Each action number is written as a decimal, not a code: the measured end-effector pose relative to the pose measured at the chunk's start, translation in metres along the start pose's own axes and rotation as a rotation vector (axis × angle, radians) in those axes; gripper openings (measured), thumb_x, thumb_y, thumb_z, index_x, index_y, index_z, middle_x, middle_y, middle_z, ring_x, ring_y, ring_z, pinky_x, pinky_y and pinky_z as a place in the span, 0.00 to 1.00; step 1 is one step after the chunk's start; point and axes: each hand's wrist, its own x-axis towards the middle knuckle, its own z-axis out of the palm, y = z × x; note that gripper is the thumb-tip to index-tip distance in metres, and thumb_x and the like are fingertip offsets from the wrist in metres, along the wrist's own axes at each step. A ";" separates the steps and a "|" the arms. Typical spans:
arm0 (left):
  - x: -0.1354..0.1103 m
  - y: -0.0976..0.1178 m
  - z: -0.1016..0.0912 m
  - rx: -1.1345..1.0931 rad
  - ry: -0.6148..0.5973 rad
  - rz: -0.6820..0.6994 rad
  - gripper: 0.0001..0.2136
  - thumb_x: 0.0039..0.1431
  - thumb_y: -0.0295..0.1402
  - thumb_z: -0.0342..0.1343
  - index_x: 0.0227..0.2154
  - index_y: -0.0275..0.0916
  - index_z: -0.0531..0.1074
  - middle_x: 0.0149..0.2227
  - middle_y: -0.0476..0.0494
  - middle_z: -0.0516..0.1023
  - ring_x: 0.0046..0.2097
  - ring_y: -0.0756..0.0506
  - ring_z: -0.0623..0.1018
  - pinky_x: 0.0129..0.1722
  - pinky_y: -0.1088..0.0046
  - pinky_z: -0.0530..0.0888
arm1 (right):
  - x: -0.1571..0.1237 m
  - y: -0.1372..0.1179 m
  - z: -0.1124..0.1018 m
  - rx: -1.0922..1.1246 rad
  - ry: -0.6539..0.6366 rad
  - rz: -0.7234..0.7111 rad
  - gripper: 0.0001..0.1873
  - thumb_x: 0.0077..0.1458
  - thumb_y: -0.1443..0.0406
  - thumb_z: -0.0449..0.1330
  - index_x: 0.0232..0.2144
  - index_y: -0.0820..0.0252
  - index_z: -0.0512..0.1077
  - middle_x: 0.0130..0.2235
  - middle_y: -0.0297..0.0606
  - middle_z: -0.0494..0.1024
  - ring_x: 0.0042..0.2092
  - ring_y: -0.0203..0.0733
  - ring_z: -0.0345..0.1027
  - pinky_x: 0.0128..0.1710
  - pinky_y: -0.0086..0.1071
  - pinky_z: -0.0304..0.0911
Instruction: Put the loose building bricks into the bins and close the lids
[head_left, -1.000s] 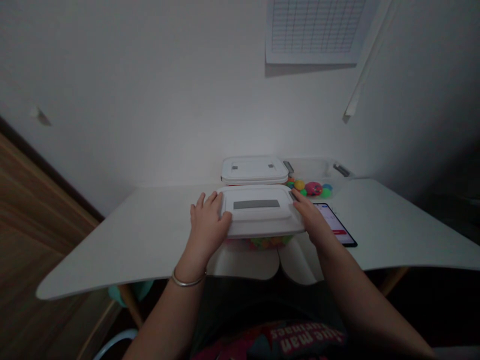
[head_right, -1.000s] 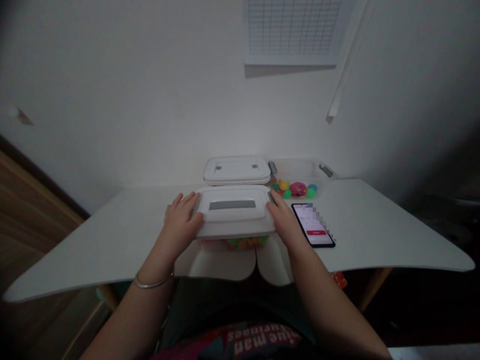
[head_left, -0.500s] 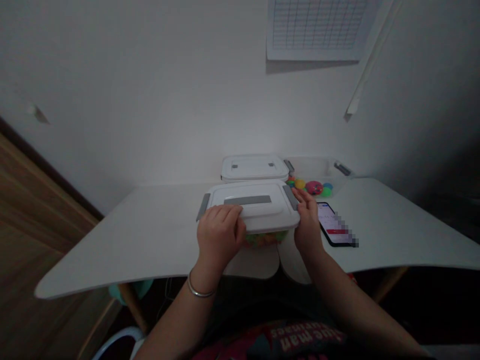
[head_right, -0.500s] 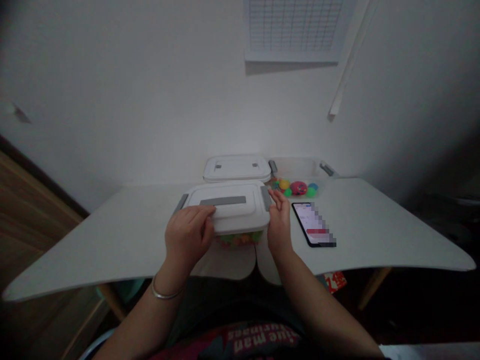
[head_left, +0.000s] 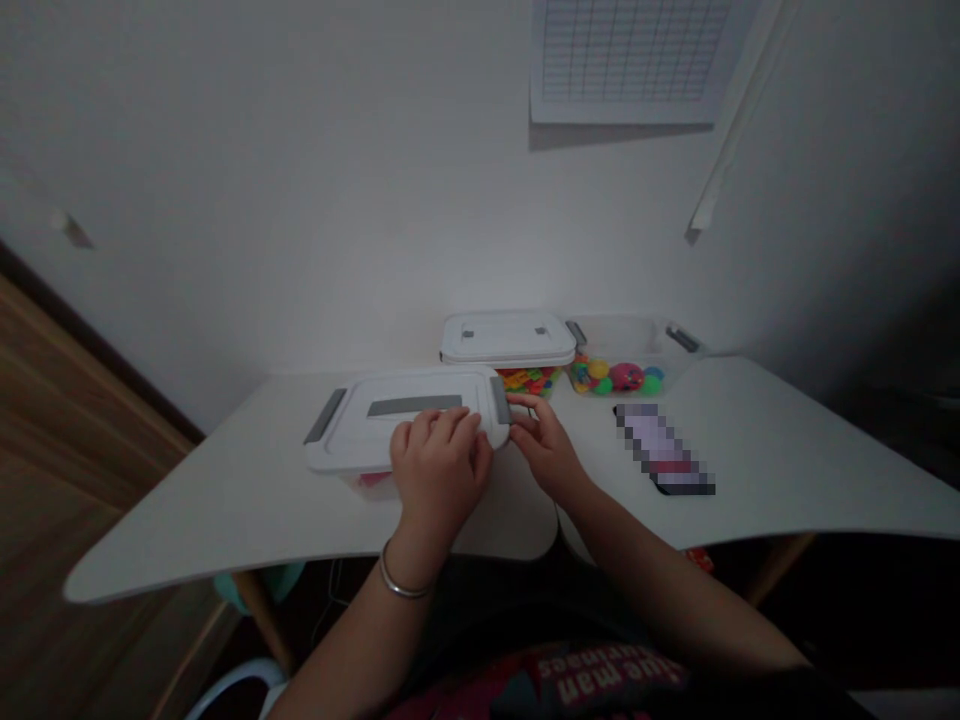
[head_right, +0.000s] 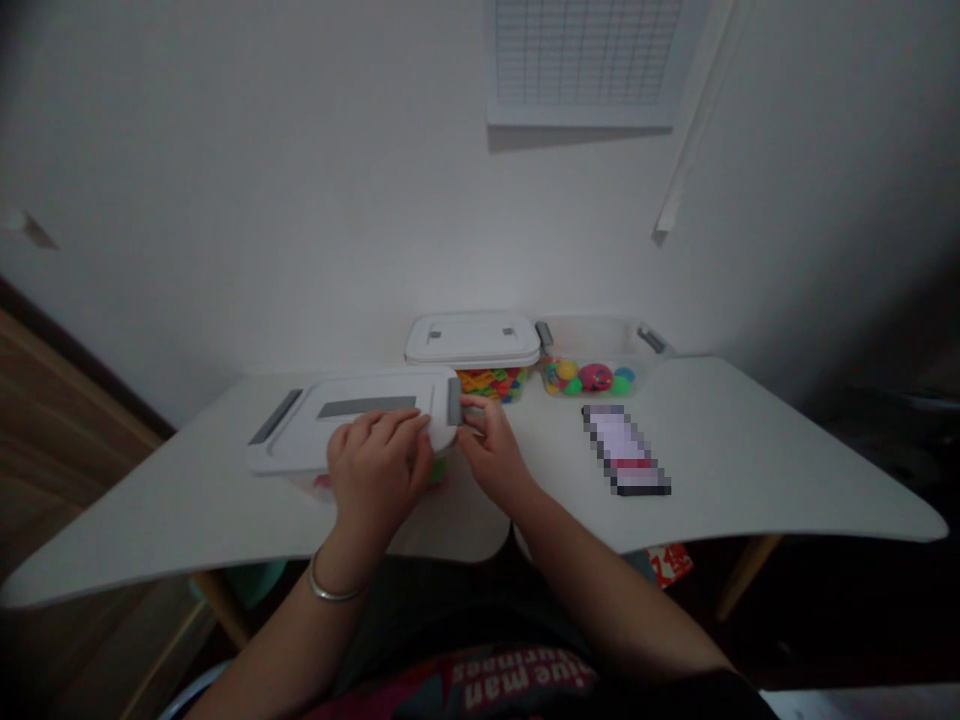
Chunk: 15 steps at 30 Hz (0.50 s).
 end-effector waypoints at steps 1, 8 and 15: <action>-0.001 -0.002 0.000 0.025 0.018 -0.032 0.10 0.59 0.34 0.51 0.39 0.41 0.77 0.44 0.42 0.80 0.46 0.37 0.73 0.45 0.56 0.63 | 0.000 0.000 0.000 0.004 -0.029 -0.007 0.19 0.51 0.60 0.58 0.47 0.52 0.64 0.48 0.39 0.73 0.45 0.41 0.71 0.45 0.39 0.69; -0.008 -0.018 0.003 0.035 0.075 -0.151 0.10 0.59 0.33 0.51 0.39 0.44 0.77 0.43 0.43 0.80 0.46 0.37 0.71 0.46 0.54 0.61 | -0.006 0.016 -0.011 -0.060 -0.044 0.128 0.17 0.52 0.59 0.57 0.45 0.54 0.67 0.46 0.40 0.74 0.45 0.43 0.72 0.44 0.41 0.69; -0.015 -0.037 0.006 0.046 0.096 -0.317 0.12 0.63 0.35 0.48 0.42 0.45 0.76 0.49 0.40 0.76 0.58 0.32 0.63 0.58 0.42 0.53 | -0.007 0.032 -0.028 -0.163 -0.005 0.108 0.14 0.51 0.60 0.56 0.42 0.55 0.69 0.48 0.41 0.72 0.44 0.42 0.71 0.41 0.39 0.69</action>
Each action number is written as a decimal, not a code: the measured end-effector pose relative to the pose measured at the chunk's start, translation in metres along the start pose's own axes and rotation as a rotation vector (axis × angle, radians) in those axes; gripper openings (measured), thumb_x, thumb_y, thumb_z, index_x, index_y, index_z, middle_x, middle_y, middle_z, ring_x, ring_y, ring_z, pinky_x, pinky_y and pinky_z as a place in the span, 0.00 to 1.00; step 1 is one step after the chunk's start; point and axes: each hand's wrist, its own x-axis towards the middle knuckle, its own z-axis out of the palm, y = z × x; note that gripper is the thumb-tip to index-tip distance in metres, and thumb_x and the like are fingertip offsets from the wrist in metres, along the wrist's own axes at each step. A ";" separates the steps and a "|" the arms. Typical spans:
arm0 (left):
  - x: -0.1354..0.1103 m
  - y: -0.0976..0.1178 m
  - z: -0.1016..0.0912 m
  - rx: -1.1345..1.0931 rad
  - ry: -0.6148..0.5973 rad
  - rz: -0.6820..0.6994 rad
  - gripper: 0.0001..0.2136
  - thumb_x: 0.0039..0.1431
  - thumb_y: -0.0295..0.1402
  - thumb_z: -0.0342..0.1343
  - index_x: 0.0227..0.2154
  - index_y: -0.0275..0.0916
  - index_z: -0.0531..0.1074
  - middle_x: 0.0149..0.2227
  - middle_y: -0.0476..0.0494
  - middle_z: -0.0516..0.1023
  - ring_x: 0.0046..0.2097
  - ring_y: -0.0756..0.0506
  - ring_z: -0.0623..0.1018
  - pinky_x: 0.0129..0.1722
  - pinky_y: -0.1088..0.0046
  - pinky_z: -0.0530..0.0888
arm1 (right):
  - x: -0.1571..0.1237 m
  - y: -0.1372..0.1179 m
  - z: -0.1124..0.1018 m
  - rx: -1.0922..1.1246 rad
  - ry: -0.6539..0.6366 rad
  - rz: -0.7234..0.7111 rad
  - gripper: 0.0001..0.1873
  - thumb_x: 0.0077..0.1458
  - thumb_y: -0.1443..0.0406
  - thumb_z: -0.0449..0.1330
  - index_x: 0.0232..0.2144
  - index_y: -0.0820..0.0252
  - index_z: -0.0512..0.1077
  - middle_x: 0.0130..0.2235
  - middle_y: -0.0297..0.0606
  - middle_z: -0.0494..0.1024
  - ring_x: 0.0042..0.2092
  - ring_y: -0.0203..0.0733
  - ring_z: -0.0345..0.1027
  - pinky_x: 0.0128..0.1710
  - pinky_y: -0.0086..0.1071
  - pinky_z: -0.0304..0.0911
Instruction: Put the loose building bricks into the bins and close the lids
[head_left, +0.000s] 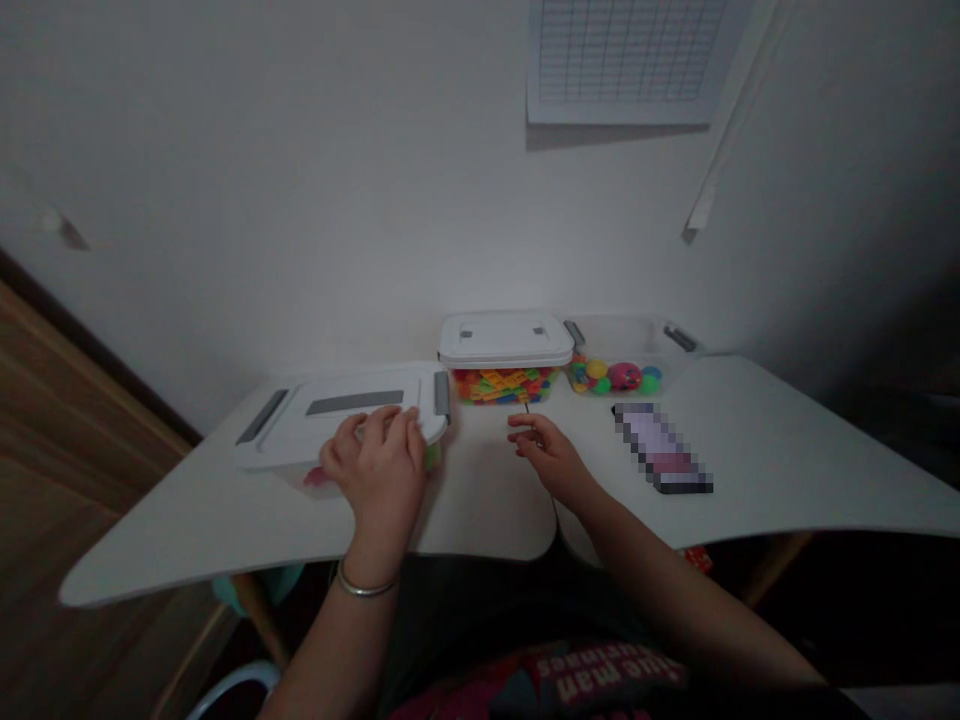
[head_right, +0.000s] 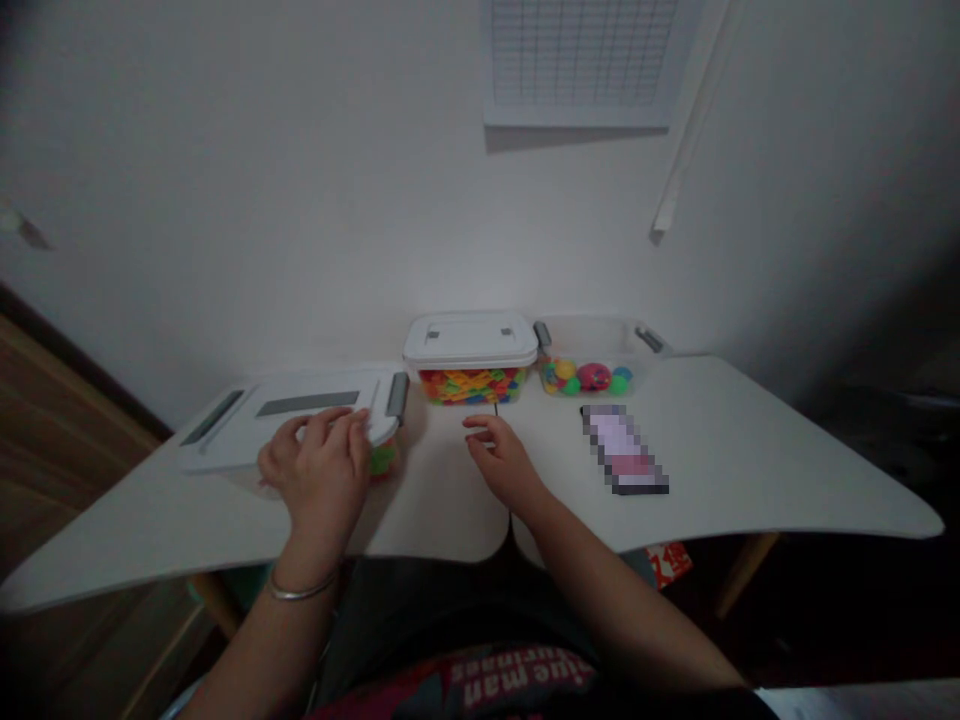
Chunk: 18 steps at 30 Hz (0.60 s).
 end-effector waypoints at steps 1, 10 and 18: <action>0.000 -0.002 0.002 -0.021 -0.006 -0.023 0.13 0.63 0.35 0.47 0.44 0.46 0.76 0.52 0.41 0.74 0.61 0.32 0.59 0.60 0.40 0.49 | 0.001 0.002 -0.001 -0.006 0.002 -0.005 0.14 0.51 0.60 0.56 0.41 0.55 0.70 0.48 0.41 0.72 0.44 0.42 0.70 0.41 0.39 0.68; 0.023 -0.017 0.025 -0.113 -0.084 -0.118 0.16 0.63 0.40 0.47 0.48 0.45 0.74 0.64 0.39 0.58 0.69 0.29 0.40 0.60 0.33 0.35 | 0.001 0.015 -0.001 -0.027 -0.010 0.016 0.14 0.50 0.60 0.55 0.40 0.54 0.70 0.48 0.40 0.72 0.43 0.40 0.70 0.42 0.38 0.67; 0.033 -0.030 0.040 -0.016 -0.057 -0.093 0.17 0.65 0.38 0.44 0.50 0.42 0.73 0.60 0.35 0.63 0.68 0.30 0.48 0.61 0.33 0.41 | 0.000 0.020 -0.005 -0.047 0.006 0.041 0.14 0.49 0.60 0.55 0.40 0.54 0.70 0.48 0.41 0.72 0.44 0.41 0.69 0.42 0.39 0.67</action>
